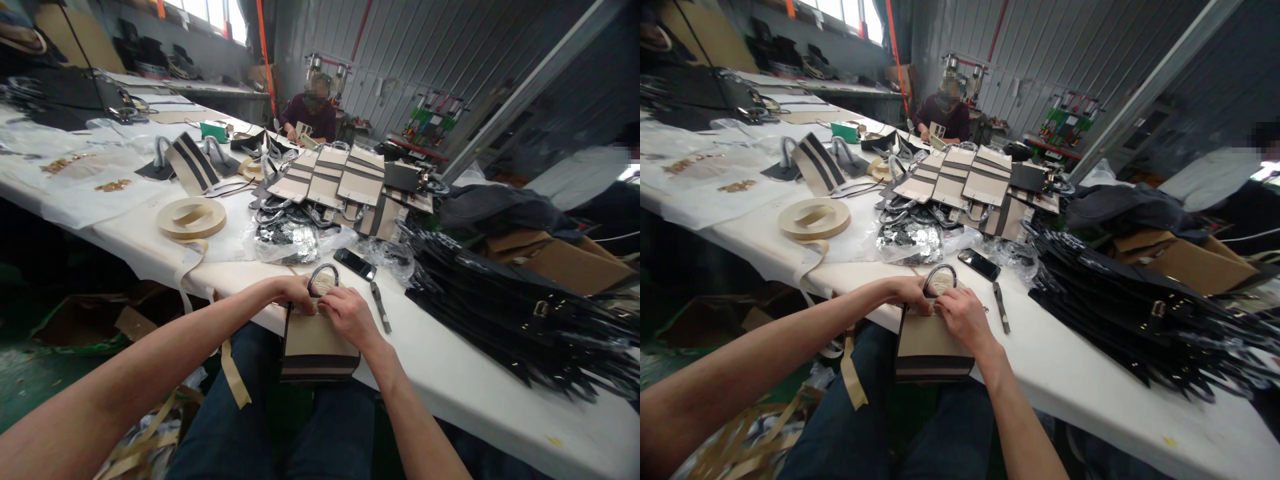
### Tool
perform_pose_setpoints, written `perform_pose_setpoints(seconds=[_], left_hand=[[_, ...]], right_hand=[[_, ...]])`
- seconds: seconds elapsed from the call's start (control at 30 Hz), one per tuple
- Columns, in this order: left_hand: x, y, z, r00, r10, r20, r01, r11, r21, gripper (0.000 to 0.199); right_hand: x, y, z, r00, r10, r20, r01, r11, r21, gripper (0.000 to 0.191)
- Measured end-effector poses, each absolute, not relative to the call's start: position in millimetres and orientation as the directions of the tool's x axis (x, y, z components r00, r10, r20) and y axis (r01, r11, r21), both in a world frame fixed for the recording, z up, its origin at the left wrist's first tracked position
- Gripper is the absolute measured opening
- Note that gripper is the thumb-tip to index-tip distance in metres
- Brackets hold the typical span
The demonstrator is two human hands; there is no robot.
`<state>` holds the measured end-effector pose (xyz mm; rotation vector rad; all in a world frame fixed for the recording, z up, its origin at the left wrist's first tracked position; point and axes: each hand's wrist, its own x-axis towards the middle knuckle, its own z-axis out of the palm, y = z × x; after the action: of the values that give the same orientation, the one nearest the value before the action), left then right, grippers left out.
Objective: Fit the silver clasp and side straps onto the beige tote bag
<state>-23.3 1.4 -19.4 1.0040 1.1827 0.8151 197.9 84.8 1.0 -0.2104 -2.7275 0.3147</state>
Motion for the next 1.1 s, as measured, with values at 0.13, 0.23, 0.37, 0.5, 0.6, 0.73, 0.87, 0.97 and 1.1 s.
perform_pose_setpoints(seconds=[0.13,0.23,0.37,0.5,0.6,0.73,0.87,0.97,1.1], left_hand=[[-22,2,-16,0.211,0.911,-0.355,-0.002,0.363,0.932,0.029],[-21,2,-13,0.204,0.917,-0.343,0.044,0.341,0.939,0.028],[-19,2,-13,0.19,0.927,-0.322,0.062,0.316,0.947,0.024],[-21,2,-18,0.206,0.93,-0.305,0.061,0.298,0.952,0.026],[-23,3,-22,0.233,0.925,-0.301,0.025,0.304,0.952,0.031],[-24,4,-20,0.242,0.916,-0.321,0.004,0.33,0.944,0.036],[-22,3,-16,0.202,0.921,-0.333,0.017,0.337,0.941,0.034],[-22,2,-15,0.19,0.928,-0.321,0.05,0.318,0.947,0.031],[-23,5,-18,0.181,0.935,-0.304,0.12,0.286,0.951,0.029]], right_hand=[[195,84,4,-0.927,0.144,0.346,0.07,0.974,-0.217,0.016],[196,81,1,-0.923,0.146,0.355,0.086,0.98,-0.179,0.019],[195,74,-8,-0.899,0.212,0.384,0.148,0.971,-0.189,0.022],[195,73,-6,-0.897,0.245,0.369,0.17,0.96,-0.224,0.024],[199,80,5,-0.908,0.262,0.327,0.126,0.914,-0.385,0.021],[207,91,18,-0.932,0.232,0.278,0.073,0.871,-0.485,0.018],[209,91,15,-0.945,0.182,0.273,0.057,0.91,-0.41,0.019],[206,86,9,-0.931,0.199,0.305,0.076,0.926,-0.37,0.022],[203,81,4,-0.915,0.239,0.324,0.108,0.92,-0.376,0.026]])
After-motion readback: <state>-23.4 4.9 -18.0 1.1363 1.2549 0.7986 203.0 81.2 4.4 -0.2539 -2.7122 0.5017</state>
